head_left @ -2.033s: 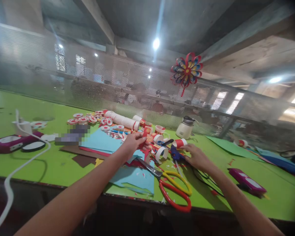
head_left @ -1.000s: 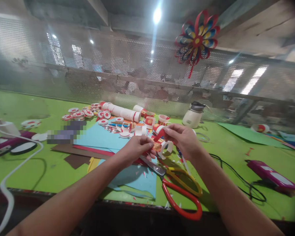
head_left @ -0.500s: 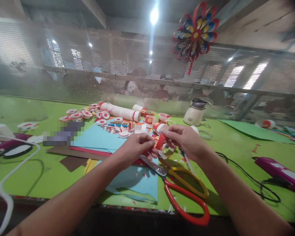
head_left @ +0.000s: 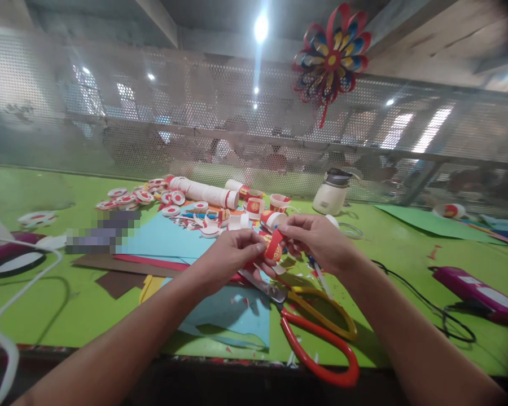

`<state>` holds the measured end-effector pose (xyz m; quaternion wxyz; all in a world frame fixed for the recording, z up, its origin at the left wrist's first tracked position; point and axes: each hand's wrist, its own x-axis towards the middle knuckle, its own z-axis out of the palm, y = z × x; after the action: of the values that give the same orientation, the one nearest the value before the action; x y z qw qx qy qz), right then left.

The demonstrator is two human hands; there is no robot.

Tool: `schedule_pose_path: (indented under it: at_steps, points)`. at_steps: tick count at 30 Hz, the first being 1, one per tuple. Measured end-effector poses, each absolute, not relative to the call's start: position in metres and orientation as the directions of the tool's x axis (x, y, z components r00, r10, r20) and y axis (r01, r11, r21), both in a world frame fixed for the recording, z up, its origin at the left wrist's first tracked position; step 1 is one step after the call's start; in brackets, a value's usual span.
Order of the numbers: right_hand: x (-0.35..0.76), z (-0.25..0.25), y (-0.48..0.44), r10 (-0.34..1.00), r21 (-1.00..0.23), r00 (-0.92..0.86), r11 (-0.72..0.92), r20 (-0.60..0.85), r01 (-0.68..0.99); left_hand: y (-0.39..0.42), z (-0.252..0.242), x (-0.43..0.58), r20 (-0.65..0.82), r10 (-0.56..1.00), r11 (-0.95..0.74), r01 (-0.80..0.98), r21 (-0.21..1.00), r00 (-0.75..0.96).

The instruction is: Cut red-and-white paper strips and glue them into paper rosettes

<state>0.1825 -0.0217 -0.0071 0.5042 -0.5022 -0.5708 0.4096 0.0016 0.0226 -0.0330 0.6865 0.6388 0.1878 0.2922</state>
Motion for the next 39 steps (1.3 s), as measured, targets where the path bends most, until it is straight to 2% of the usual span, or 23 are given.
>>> schedule_pose_path:
  at_steps: [39]
  points:
    - [0.1774, -0.0058, -0.025, 0.99, -0.983, 0.004, 0.141, 0.143, 0.116, 0.0235, -0.0352, 0.0009, 0.129, 0.628, 0.042, -0.199, 0.979, 0.767]
